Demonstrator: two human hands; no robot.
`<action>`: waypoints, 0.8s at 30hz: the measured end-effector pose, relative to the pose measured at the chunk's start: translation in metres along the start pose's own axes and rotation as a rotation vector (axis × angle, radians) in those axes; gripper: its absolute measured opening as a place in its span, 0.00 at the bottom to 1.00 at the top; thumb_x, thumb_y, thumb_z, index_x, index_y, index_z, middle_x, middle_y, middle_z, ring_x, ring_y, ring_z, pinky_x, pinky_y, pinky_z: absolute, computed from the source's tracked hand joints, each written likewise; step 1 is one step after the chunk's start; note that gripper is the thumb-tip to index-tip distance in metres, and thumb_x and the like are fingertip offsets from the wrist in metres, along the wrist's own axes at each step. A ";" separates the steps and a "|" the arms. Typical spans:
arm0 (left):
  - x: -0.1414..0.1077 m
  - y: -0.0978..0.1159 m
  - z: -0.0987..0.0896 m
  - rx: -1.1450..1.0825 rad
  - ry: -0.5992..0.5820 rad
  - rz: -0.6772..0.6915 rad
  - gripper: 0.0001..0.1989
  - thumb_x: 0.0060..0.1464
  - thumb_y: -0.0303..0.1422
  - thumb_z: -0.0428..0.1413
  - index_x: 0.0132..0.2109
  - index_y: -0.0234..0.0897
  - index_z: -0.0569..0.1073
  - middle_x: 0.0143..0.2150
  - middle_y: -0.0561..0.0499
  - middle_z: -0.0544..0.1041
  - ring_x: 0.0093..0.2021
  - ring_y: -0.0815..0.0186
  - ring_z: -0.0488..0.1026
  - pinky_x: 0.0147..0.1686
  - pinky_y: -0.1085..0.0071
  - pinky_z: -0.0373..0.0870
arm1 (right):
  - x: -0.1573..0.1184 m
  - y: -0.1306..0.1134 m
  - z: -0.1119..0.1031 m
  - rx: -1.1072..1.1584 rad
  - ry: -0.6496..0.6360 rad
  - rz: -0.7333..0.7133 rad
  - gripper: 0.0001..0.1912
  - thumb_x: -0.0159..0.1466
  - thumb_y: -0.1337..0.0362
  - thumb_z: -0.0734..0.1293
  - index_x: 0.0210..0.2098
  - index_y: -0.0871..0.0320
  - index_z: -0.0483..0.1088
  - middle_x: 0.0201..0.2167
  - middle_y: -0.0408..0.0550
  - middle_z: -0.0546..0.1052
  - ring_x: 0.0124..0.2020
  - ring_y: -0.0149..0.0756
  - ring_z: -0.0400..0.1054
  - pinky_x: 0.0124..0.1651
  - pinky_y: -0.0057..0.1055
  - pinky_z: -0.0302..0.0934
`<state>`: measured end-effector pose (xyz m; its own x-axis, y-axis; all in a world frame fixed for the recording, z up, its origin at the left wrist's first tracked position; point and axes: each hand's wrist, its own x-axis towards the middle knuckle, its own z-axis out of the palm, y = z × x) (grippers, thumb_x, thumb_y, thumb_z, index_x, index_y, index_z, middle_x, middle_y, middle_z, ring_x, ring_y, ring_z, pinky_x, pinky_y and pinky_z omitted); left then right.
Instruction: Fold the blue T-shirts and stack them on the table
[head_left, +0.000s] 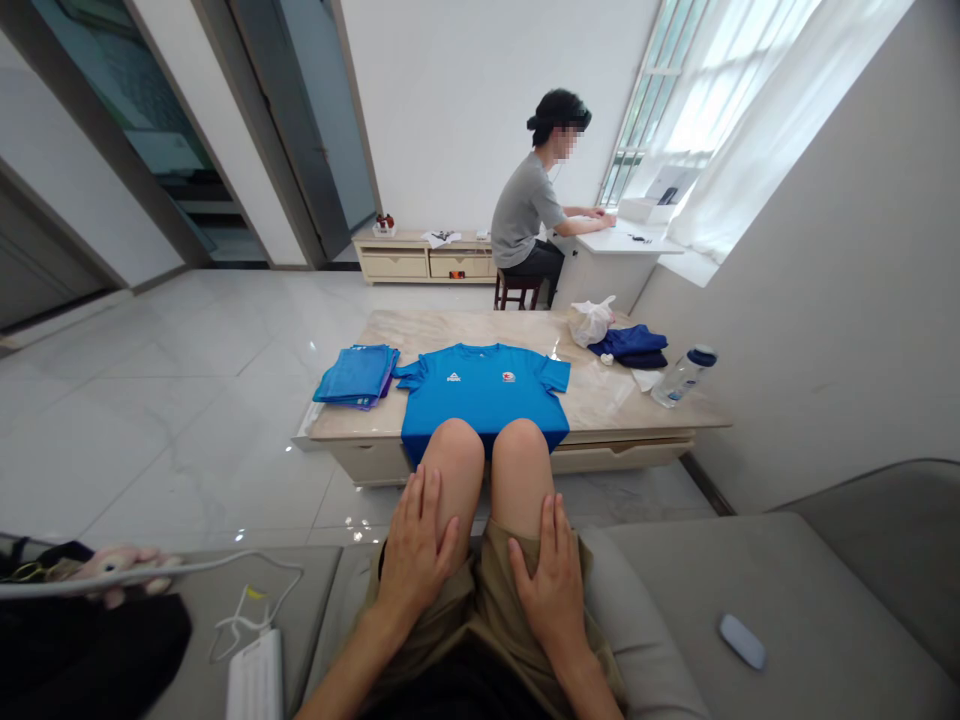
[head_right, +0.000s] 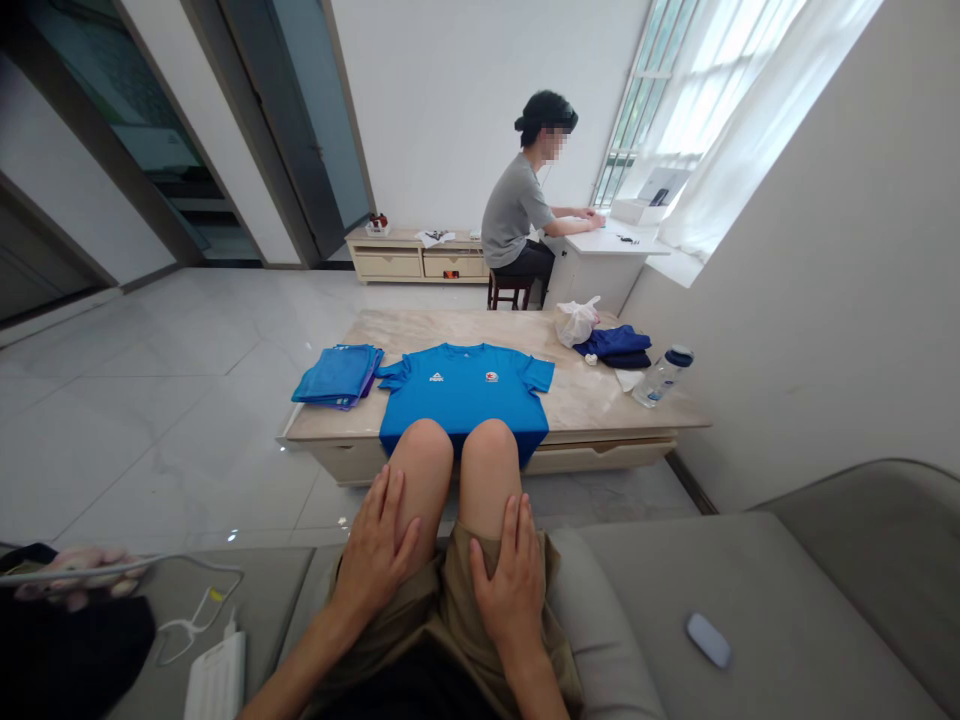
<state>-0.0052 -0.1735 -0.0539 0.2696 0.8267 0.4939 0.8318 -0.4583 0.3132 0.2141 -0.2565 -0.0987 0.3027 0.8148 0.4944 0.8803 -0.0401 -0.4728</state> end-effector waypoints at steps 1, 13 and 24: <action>0.000 -0.001 -0.001 -0.002 -0.003 -0.007 0.40 0.74 0.38 0.52 0.85 0.44 0.45 0.83 0.36 0.57 0.79 0.45 0.62 0.72 0.47 0.68 | 0.000 0.000 0.000 0.009 -0.007 0.001 0.46 0.79 0.46 0.62 0.86 0.52 0.37 0.83 0.61 0.54 0.78 0.62 0.58 0.72 0.61 0.63; 0.024 -0.054 0.007 -0.430 -0.223 -0.263 0.32 0.77 0.44 0.48 0.83 0.50 0.56 0.83 0.46 0.59 0.81 0.53 0.60 0.78 0.50 0.62 | 0.034 0.058 0.001 0.532 -0.394 0.395 0.36 0.81 0.43 0.55 0.83 0.47 0.52 0.83 0.47 0.55 0.82 0.47 0.51 0.83 0.52 0.49; 0.197 -0.169 0.167 -0.224 -0.363 -0.316 0.33 0.75 0.43 0.42 0.75 0.27 0.69 0.77 0.33 0.69 0.78 0.49 0.64 0.79 0.46 0.58 | 0.265 0.149 0.177 0.096 -0.390 0.109 0.39 0.79 0.47 0.51 0.79 0.65 0.60 0.78 0.63 0.63 0.80 0.53 0.56 0.80 0.55 0.53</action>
<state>-0.0115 0.1215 -0.1449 0.2062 0.9774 0.0469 0.7861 -0.1940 0.5868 0.3603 0.0561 -0.1673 0.2151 0.9675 0.1331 0.8068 -0.0992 -0.5824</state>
